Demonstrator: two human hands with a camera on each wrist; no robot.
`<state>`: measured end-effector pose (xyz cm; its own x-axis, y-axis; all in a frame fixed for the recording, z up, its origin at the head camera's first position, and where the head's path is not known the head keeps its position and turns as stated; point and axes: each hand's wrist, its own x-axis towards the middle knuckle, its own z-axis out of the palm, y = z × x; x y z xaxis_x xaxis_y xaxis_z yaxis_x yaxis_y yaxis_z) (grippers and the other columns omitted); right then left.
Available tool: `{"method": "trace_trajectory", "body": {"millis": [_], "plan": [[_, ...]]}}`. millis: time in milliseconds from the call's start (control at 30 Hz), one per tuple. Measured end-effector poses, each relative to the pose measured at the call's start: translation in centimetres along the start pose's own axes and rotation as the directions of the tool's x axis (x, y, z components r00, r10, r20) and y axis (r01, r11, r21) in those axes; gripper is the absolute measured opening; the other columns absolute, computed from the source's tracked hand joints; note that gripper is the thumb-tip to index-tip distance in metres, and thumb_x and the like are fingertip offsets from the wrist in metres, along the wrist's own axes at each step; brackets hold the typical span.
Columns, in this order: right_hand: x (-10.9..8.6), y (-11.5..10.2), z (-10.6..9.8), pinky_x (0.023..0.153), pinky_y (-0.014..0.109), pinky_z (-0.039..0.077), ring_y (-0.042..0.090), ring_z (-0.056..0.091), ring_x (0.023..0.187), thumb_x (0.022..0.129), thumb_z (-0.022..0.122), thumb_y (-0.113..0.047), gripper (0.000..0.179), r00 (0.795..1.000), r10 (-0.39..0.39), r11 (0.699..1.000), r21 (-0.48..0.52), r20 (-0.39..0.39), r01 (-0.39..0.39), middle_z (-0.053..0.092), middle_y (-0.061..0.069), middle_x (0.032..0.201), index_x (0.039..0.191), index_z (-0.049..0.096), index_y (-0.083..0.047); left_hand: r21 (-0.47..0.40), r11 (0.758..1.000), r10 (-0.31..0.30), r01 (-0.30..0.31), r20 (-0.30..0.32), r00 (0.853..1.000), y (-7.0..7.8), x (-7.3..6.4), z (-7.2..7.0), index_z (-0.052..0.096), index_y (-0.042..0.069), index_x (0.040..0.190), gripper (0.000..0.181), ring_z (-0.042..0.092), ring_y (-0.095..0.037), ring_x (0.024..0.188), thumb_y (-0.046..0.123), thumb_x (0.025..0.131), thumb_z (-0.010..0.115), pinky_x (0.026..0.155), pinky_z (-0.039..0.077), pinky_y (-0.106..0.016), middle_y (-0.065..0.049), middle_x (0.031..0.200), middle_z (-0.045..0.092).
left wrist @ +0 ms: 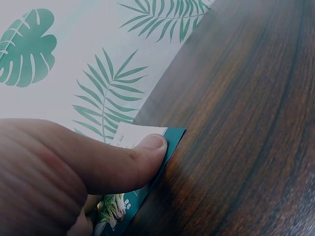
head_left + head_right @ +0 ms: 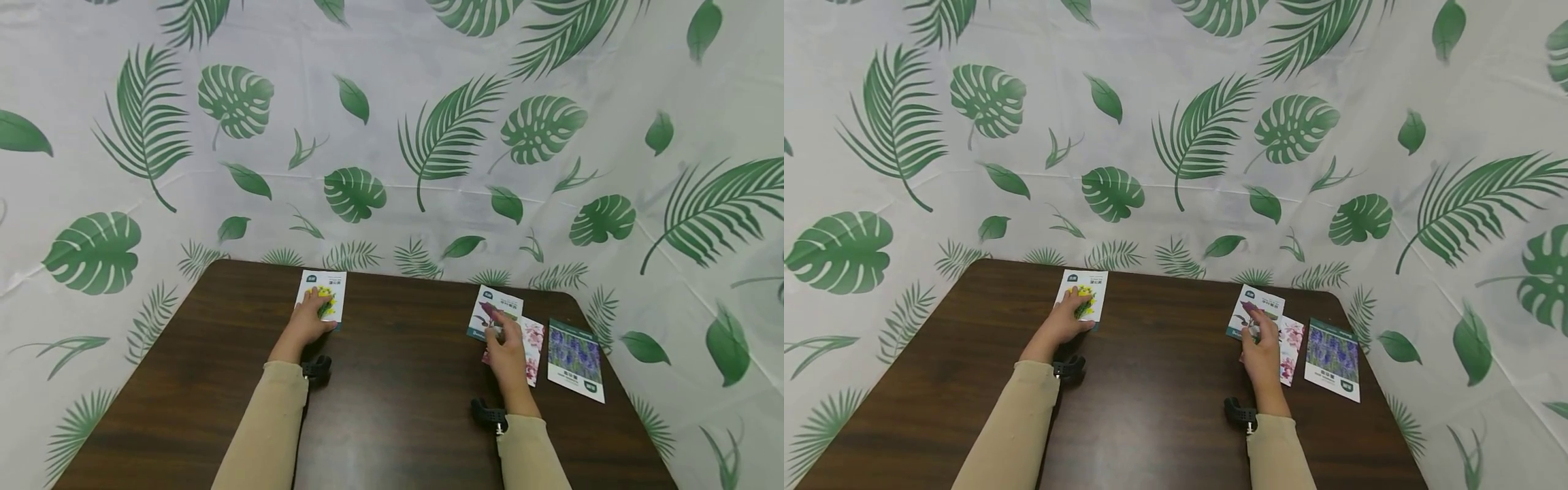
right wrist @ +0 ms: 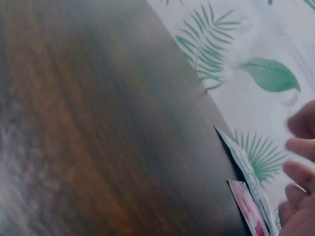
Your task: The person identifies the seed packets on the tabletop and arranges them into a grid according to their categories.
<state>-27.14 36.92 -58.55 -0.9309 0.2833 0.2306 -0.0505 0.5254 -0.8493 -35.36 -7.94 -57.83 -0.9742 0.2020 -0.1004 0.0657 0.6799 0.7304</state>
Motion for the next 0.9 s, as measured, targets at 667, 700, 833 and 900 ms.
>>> {"method": "trace_trajectory", "body": {"millis": [667,700,833,900], "plan": [[-0.2,-0.3,1.0,0.128,0.073,0.028,0.056,0.035,0.159,0.105,0.068,-0.012,0.030,0.974,-0.124,0.927,-0.327,0.191,0.183,0.052,0.030,0.162,0.132,0.076,-0.001,0.032,0.999,-0.003,0.003,-0.014,1.000,0.0,0.3,0.1,0.045,0.000,0.165,0.076,0.000,-0.049,0.169,0.018,0.100,0.080,0.137,0.003,-0.067,-0.030,0.180,0.007],[-0.2,-0.3,1.0,0.127,0.075,0.028,0.058,0.036,0.157,0.104,0.069,-0.011,0.029,0.973,-0.141,0.920,-0.338,0.183,0.197,0.052,0.031,0.162,0.130,0.077,-0.001,0.028,1.000,-0.006,0.006,-0.014,1.000,0.0,0.3,0.2,0.044,0.001,0.165,0.076,-0.001,-0.048,0.170,0.018,0.101,0.080,0.137,0.003,-0.067,-0.030,0.180,0.008],[-0.4,-0.4,1.2,0.121,0.077,0.034,0.060,0.046,0.149,0.100,0.073,-0.008,0.027,0.967,-0.195,0.897,-0.369,0.162,0.243,0.057,0.033,0.156,0.126,0.079,-0.004,0.017,1.000,-0.011,0.011,-0.010,1.000,0.0,0.1,0.2,0.044,0.001,0.166,0.076,-0.001,-0.048,0.170,0.017,0.101,0.079,0.137,0.002,-0.067,-0.029,0.180,0.008],[-0.5,-0.6,1.2,0.119,0.074,0.040,0.056,0.054,0.143,0.100,0.073,-0.006,0.028,0.963,-0.210,0.893,-0.368,0.168,0.259,0.062,0.031,0.151,0.127,0.078,-0.003,0.017,1.000,-0.010,0.010,-0.008,1.000,0.0,0.1,0.2,0.044,0.000,0.165,0.075,-0.001,-0.048,0.170,0.017,0.101,0.079,0.137,0.002,-0.067,-0.030,0.180,0.008]]}}
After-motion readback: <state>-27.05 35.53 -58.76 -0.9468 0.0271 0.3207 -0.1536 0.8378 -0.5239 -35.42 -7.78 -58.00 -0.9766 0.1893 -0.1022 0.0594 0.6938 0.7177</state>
